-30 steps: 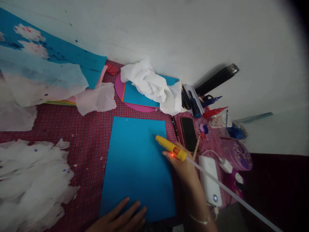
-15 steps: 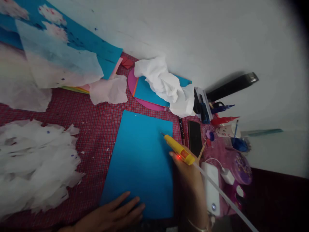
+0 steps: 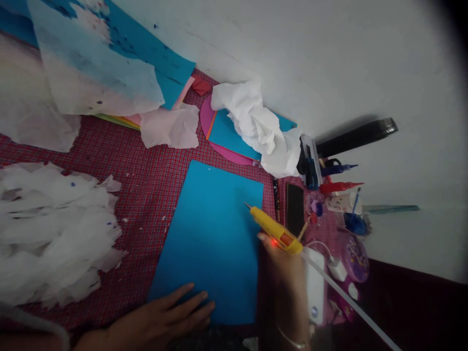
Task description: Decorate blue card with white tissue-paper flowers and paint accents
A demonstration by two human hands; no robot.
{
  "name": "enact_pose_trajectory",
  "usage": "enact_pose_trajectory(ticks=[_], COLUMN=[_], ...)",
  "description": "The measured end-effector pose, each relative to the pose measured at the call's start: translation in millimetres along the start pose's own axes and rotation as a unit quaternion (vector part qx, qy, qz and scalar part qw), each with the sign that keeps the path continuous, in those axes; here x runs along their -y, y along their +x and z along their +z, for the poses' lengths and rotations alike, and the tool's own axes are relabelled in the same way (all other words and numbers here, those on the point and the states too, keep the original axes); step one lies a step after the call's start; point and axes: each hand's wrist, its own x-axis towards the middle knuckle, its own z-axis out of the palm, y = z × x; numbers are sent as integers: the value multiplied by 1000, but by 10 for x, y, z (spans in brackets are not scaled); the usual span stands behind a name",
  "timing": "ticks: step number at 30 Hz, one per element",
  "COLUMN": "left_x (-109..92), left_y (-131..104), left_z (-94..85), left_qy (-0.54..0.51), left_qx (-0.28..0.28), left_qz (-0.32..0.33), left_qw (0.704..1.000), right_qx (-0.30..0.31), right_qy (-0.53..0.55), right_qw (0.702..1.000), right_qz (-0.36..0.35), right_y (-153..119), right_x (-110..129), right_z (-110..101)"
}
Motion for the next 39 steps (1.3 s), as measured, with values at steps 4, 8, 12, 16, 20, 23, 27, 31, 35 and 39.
enact_pose_trajectory(ticks=[4, 8, 12, 16, 20, 23, 27, 31, 35, 39], left_x=[-9, -12, -15, -11, -5, -11, -28, -31, -29, -41], left_y=[-1, 2, 3, 1, 2, 5, 7, 0, -9, -17], left_z=[14, 17, 20, 18, -2, -11, -8, -4, 0, 11], left_qy=[-5, -2, -8, -3, 4, 0, -8, -11, -22, -23], left_qx=[-6, -5, -11, -10, 2, -5, 4, -4, 0, 12], left_qz=[-4, -5, 0, 6, 2, 0, -10, -11, -8, -4], left_qw=[1000, 1000, 1000, 1000, 1000, 1000, 1000, 1000, 1000, 1000], right_qx=[-2, 8, 28, 34, 19, 8, 13, 23, 21, 11], right_qy=[22, 54, 43, -2, -37, -54, -30, 6, -19, -47], right_qw=[1000, 998, 998, 999, 999, 998, 999, 999, 999, 998], right_qz=[-2, 16, 29, 22, 8, 10, 16, 34, 43, 50], right_y=[-8, -25, -35, -31, -14, -6, -14, -28, -29, -17], right_x=[60, 102, 40, -22, 3, 42, 57, 37, 30, 61], right_z=[5, 2, 7, 21, 26, 16, -8, -10, 15, 25])
